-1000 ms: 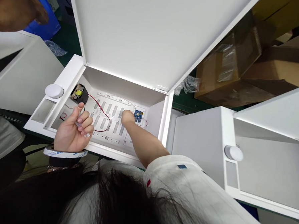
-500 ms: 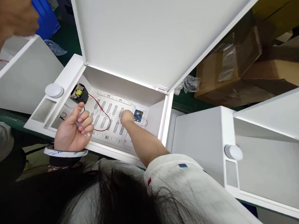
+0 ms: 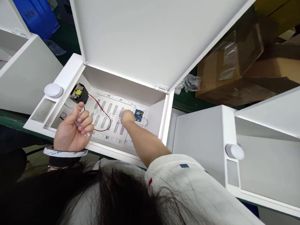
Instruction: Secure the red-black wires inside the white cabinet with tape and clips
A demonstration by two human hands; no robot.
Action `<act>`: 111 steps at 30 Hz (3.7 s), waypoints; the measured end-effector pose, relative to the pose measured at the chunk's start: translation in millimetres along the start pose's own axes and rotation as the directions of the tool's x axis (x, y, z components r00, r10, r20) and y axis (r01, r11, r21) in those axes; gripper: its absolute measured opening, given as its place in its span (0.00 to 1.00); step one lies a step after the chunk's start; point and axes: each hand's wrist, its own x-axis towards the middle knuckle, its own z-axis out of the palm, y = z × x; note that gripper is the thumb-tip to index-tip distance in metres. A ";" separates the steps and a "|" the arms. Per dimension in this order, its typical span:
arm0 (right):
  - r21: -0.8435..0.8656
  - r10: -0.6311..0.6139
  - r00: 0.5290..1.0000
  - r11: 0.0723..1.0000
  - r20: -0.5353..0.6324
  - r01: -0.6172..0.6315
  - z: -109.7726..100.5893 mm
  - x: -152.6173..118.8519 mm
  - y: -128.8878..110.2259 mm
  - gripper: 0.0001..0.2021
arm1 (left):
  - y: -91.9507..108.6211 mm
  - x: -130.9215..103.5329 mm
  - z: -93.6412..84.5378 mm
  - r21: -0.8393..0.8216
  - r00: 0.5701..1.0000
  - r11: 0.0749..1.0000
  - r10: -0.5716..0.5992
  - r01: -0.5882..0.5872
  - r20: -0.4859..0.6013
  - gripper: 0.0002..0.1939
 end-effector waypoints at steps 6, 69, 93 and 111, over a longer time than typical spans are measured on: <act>-0.022 -0.017 0.999 1.000 -0.046 0.016 5.6 -10.8 -7.3 0.15 | -0.8 0.3 0.9 0.001 1.000 1.000 0.000 0.000 -0.002 0.11; -0.102 -0.293 0.954 0.949 0.066 0.298 -10.9 18.8 19.4 0.10 | 2.6 -1.6 -0.7 0.014 1.000 1.000 -0.023 0.023 0.020 0.08; -0.099 -0.182 0.975 0.976 0.126 0.195 -3.4 41.3 21.2 0.21 | 3.2 -2.4 0.8 0.006 0.999 0.999 -0.034 0.034 0.019 0.09; -0.172 -0.276 0.961 0.945 0.034 0.278 10.2 40.4 20.5 0.42 | 3.7 -2.5 -0.2 0.008 0.999 1.000 -0.027 0.027 0.042 0.09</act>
